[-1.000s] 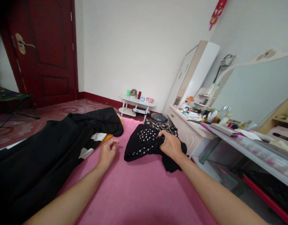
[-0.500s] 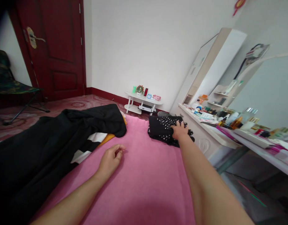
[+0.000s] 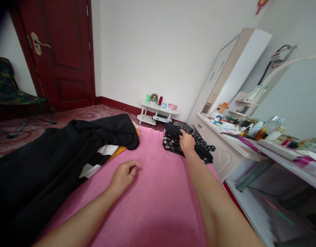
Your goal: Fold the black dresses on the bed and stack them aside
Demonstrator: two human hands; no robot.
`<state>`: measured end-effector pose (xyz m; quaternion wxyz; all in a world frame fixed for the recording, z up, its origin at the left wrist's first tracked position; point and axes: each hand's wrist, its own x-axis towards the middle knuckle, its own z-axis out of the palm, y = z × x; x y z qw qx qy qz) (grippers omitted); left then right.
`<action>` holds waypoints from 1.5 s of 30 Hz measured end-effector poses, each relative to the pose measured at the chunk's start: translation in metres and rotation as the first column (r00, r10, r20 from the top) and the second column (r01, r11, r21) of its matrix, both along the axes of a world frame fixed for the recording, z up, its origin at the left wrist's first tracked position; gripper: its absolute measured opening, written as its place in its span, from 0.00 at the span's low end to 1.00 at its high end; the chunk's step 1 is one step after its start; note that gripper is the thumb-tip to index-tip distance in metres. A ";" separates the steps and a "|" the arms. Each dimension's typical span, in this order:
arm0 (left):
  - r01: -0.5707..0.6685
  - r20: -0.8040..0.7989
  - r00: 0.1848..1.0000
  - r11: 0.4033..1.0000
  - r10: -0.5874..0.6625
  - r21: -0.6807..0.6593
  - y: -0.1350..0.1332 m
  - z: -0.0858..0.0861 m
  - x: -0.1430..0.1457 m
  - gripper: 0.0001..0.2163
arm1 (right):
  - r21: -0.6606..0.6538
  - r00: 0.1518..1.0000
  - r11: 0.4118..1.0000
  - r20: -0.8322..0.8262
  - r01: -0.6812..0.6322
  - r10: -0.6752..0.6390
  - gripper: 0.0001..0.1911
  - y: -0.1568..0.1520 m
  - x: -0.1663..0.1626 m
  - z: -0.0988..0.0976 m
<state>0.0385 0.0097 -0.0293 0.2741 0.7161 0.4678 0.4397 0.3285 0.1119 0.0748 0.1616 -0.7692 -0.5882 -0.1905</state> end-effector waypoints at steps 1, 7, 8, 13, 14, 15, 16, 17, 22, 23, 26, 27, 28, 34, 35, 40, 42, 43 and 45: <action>0.001 -0.001 1.000 1.000 -0.001 -0.003 0.000 -0.001 0.000 0.13 | 0.075 0.997 0.995 -0.048 0.063 -0.060 0.22 0.004 -0.001 0.002; -0.010 -0.023 1.000 1.000 0.009 -0.018 0.001 -0.003 0.001 0.12 | 0.024 0.990 0.993 -0.087 -0.112 0.114 0.24 -0.006 -0.024 -0.039; -0.008 -0.028 1.000 1.000 0.008 -0.018 0.001 -0.003 0.001 0.12 | 0.009 0.988 0.989 -0.058 -0.146 0.146 0.24 -0.010 -0.029 -0.047; 0.003 -0.052 0.999 1.000 -0.004 -0.018 0.000 -0.001 0.001 0.12 | 0.096 0.998 0.995 -0.065 -0.009 0.016 0.21 -0.008 -0.040 -0.027; 0.006 -0.058 0.998 1.000 -0.007 -0.020 0.000 -0.001 0.001 0.13 | 0.161 0.998 0.987 -0.055 0.002 0.007 0.23 -0.002 -0.041 -0.014; 0.006 -0.062 0.998 1.000 -0.008 -0.022 0.000 -0.001 0.001 0.13 | 0.237 0.999 0.971 -0.033 -0.005 0.014 0.24 0.005 -0.041 -0.002; 0.009 -0.064 0.998 1.000 -0.010 -0.024 0.000 -0.001 0.001 0.13 | 0.301 1.000 0.953 -0.004 -0.024 0.027 0.24 0.014 -0.041 0.008; 0.009 -0.062 0.998 1.000 -0.011 -0.026 0.000 -0.001 0.001 0.13 | 0.332 0.999 0.942 0.022 -0.043 0.037 0.24 0.022 -0.041 0.015; -0.052 -0.044 0.998 0.999 0.053 0.006 0.000 -0.003 0.000 0.13 | -0.171 0.991 0.976 -0.033 -0.134 0.131 0.27 0.055 -0.037 -0.007; -0.071 -0.047 0.996 0.997 0.071 0.018 0.000 -0.003 0.000 0.13 | -0.270 0.989 0.952 -0.056 -0.146 0.136 0.26 0.059 -0.036 -0.013; -0.073 -0.079 0.994 0.997 0.076 0.040 0.000 -0.003 -0.001 0.13 | -0.397 0.990 0.908 -0.083 -0.136 0.112 0.29 0.063 -0.039 -0.019; -0.069 -0.091 0.993 0.997 0.072 0.040 0.000 -0.002 -0.001 0.13 | -0.395 0.992 0.911 -0.084 -0.119 0.093 0.31 0.060 -0.042 -0.017; -0.066 -0.101 0.992 0.997 0.070 0.036 0.000 -0.002 -0.002 0.13 | -0.346 0.994 0.933 -0.075 -0.099 0.077 0.33 0.054 -0.047 -0.016; -0.088 -0.121 0.988 0.996 0.091 0.036 0.000 0.000 -0.001 0.11 | -0.034 0.930 0.936 0.106 -0.351 0.353 0.28 -0.027 -0.082 -0.061; -0.096 -0.122 0.987 0.994 0.101 0.047 0.000 -0.001 -0.001 0.11 | -0.149 0.909 0.904 0.059 -0.401 0.413 0.29 -0.039 -0.085 -0.074; -0.094 -0.128 0.986 0.992 0.104 0.082 0.003 -0.007 -0.002 0.12 | -0.462 0.944 0.823 -0.187 -0.330 0.274 0.34 -0.080 -0.095 -0.108; -0.066 -0.136 0.988 0.994 0.077 0.088 0.004 -0.009 -0.004 0.12 | -0.462 0.958 0.841 -0.190 -0.282 0.217 0.33 -0.094 -0.103 -0.107; -0.047 -0.139 0.988 0.995 0.060 0.091 0.004 -0.009 -0.004 0.12 | -0.464 0.963 0.847 -0.189 -0.261 0.193 0.33 -0.102 -0.107 -0.105; -0.014 -0.156 0.987 0.995 0.030 0.099 0.004 -0.009 -0.006 0.12 | -0.458 0.969 0.858 -0.190 -0.231 0.159 0.33 -0.121 -0.118 -0.103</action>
